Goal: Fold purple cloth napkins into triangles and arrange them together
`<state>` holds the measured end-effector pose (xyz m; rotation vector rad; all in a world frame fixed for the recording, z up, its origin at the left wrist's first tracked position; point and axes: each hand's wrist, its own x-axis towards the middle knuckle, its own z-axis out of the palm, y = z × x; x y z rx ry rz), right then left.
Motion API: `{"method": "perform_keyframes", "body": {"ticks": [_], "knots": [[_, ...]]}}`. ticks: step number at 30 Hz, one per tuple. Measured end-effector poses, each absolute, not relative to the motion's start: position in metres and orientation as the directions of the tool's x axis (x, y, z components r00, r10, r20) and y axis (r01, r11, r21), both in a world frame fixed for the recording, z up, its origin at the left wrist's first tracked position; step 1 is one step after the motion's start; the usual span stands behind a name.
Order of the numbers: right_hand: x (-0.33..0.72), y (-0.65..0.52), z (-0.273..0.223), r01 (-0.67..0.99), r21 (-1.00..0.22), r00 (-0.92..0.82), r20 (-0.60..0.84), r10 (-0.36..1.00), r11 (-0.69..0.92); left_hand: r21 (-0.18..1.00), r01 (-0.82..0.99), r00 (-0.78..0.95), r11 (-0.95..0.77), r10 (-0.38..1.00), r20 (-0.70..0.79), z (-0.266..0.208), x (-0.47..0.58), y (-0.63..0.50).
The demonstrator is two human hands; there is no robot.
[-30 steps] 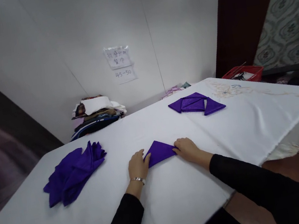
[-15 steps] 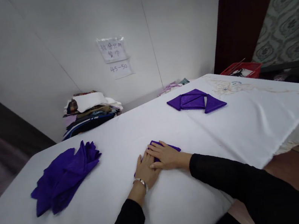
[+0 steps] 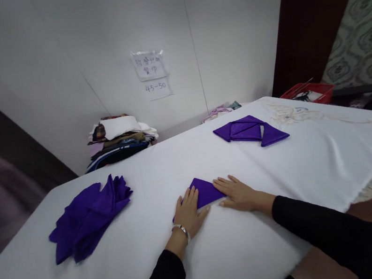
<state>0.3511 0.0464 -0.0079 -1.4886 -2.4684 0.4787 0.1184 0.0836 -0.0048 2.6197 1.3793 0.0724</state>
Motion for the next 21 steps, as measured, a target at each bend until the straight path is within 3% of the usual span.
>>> {"method": "perform_keyframes", "body": {"ticks": [9, 21], "knots": [[0.325, 0.073, 0.015, 0.766, -0.599, -0.24, 0.068, 0.968, 0.232, 0.161, 0.821, 0.559, -0.548, 0.828, -0.033, -0.003, 0.118, 0.083], [0.286, 0.141, 0.033, 0.762, -0.646, -0.129, -0.23, 0.965, -0.052, 0.178, 0.818, 0.562, -0.547, 0.826, -0.041, -0.005, 0.116, 0.088]]}}
